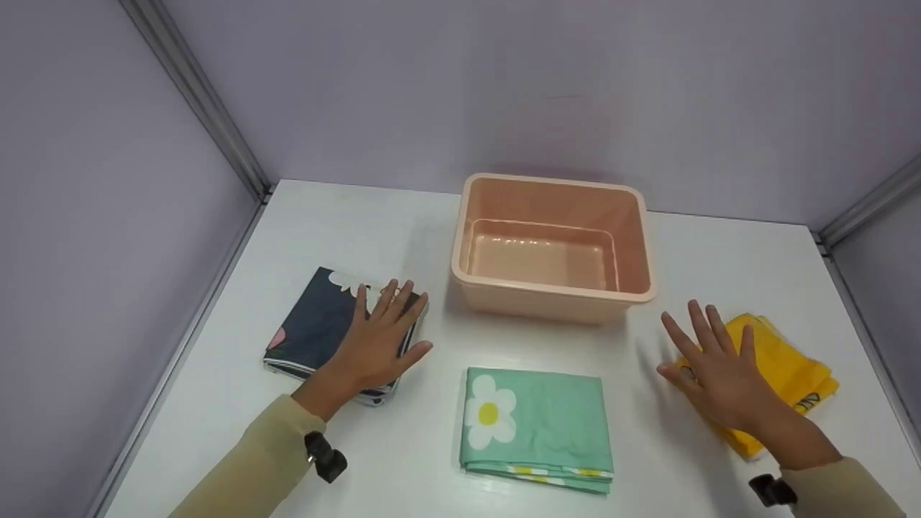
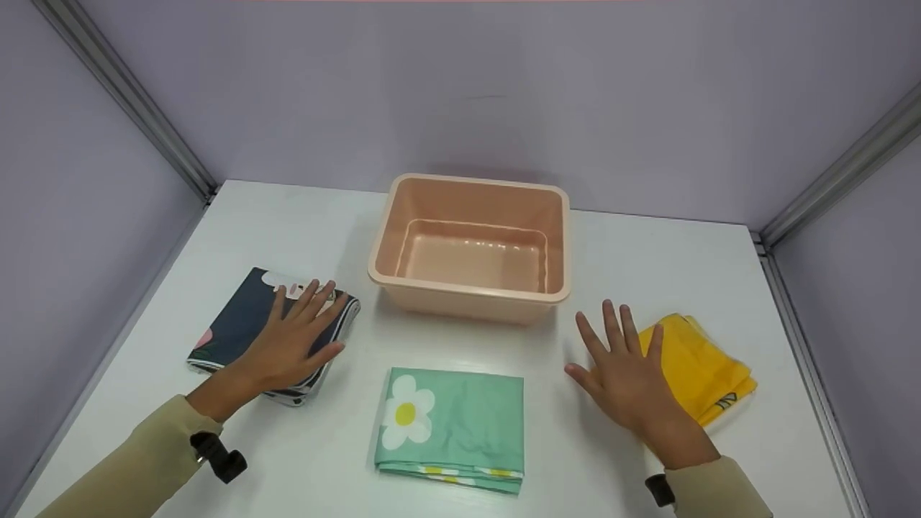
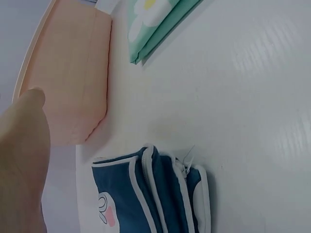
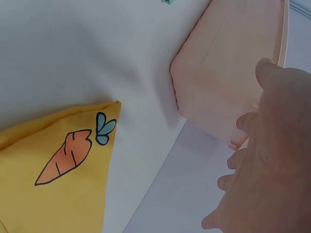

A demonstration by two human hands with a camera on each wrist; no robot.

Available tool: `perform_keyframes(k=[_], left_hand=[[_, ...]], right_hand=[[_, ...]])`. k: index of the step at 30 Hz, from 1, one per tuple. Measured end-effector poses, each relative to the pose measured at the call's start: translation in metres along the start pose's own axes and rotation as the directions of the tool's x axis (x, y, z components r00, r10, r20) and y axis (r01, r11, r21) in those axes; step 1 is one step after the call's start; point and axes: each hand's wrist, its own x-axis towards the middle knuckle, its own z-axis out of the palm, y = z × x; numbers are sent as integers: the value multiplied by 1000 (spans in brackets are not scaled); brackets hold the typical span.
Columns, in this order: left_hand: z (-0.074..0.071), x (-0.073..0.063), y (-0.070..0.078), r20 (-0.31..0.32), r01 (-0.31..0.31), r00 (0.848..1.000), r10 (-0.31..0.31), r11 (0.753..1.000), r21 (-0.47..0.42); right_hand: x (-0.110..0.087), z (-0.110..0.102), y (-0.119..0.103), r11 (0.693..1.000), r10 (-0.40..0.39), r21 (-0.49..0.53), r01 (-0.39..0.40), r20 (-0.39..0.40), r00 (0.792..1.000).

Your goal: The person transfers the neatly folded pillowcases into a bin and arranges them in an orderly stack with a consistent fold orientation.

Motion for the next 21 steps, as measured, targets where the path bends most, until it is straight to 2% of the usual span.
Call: perform_keyframes(k=[3,8,14,21], left_hand=[[3,-3,5,-19,-13,1000,13,1000,-12],[8,-6,14,-16,-4,1000,4,999,-37],[13,-10,25,-25,-1,1000,0,999,-36],[17,-17,39,15,26,1000,-24,989,-144]], right_hand=[[-2,4,-4,1000,8,12,-8,16,1000],[-6,12,-11,999,14,43,-16,41,999],[-11,21,-17,998,6,55,-8,28,1000],[-16,28,-25,997,-8,70,7,14,1000]])
